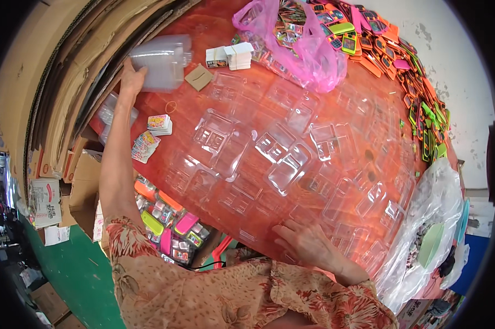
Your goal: Sorting toy phone components into plastic trays and applying decorative stickers.
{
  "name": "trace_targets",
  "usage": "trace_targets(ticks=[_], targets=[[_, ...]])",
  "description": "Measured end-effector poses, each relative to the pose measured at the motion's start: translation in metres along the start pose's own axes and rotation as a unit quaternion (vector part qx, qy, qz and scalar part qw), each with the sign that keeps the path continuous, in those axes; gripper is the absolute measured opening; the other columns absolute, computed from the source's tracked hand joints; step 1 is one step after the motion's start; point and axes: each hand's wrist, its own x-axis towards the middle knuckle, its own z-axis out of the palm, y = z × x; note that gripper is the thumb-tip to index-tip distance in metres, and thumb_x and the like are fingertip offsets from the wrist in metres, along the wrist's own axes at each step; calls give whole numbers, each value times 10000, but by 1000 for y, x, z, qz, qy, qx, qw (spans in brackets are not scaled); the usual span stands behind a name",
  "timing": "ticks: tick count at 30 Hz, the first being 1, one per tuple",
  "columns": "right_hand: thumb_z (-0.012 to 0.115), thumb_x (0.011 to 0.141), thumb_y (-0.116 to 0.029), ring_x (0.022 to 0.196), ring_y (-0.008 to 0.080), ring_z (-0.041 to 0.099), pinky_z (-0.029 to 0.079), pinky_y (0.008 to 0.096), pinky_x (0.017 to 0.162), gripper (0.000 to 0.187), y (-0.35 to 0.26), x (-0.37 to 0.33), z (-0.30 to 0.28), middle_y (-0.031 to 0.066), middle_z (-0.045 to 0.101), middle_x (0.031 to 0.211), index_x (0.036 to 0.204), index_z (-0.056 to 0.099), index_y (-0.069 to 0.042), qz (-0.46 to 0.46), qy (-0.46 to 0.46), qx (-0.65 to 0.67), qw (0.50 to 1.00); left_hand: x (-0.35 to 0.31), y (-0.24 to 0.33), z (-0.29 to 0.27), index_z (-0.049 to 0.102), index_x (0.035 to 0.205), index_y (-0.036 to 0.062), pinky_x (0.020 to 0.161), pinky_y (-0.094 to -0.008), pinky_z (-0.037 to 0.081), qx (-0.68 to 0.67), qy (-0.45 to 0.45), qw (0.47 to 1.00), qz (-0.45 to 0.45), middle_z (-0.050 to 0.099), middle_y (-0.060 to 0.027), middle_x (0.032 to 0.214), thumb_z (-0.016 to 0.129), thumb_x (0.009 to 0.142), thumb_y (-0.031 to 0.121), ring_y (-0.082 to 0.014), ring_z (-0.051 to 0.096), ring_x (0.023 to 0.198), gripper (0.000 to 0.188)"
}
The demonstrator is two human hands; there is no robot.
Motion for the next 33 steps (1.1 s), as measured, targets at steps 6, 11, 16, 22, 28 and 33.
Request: trace_targets(ticks=[6, 11, 16, 22, 28, 33], targets=[[528, 748, -177, 650, 240, 526, 428, 326, 486, 164, -3, -5, 5, 78, 497, 730, 845, 490, -50, -6, 9, -9, 1000, -10, -10, -7, 225, 1241, -32, 960, -324, 246, -10, -5, 1000, -15, 347, -252, 1213, 521, 701, 163, -323, 339, 1144, 646], [541, 728, -158, 678, 253, 516, 430, 337, 518, 181, -11, -16, -8, 93, 490, 735, 856, 491, -40, 30, 48, 10, 998, -23, 56, 2, 443, 1117, 14, 848, -332, 368, 55, 67, 983, 162, 482, -187, 1096, 480, 765, 218, -303, 462, 1018, 409], [564, 703, -132, 742, 249, 492, 416, 339, 619, 245, 0, -15, -7, 100, 493, 794, 911, 500, -19, 32, 84, 18, 996, -142, 102, -11, 475, 1089, 7, 836, -305, 373, 0, -127, 956, 266, 495, -146, 1101, 515, 783, 196, -275, 476, 1011, 362], [587, 685, -156, 992, 305, 405, 337, 415, 810, 419, 13, -60, 6, 127, 435, 1076, 1073, 472, -46, 112, 201, -59, 971, -275, 111, -1, 327, 1232, 97, 943, -527, 154, 84, -336, 869, 352, 223, -160, 1302, 451, 718, 525, -349, 194, 1205, 681], [607, 664, -343, 1207, 348, 185, 160, 508, 967, 634, 9, -60, 27, 145, 286, 1264, 1200, 368, -105, 128, 108, -89, 982, -325, 119, 7, 343, 1220, 84, 918, -579, 120, 163, -370, 840, 363, 211, -199, 1286, 402, 707, 579, -426, 180, 1168, 715], [614, 665, -329, 1186, 347, 212, 200, 545, 929, 610, 28, -53, 49, 141, 303, 1237, 1180, 383, -99, 93, 115, -110, 983, -335, 131, 18, 327, 1231, 78, 913, -583, 123, 200, -323, 857, 349, 210, -217, 1279, 410, 718, 561, -438, 175, 1163, 709]])
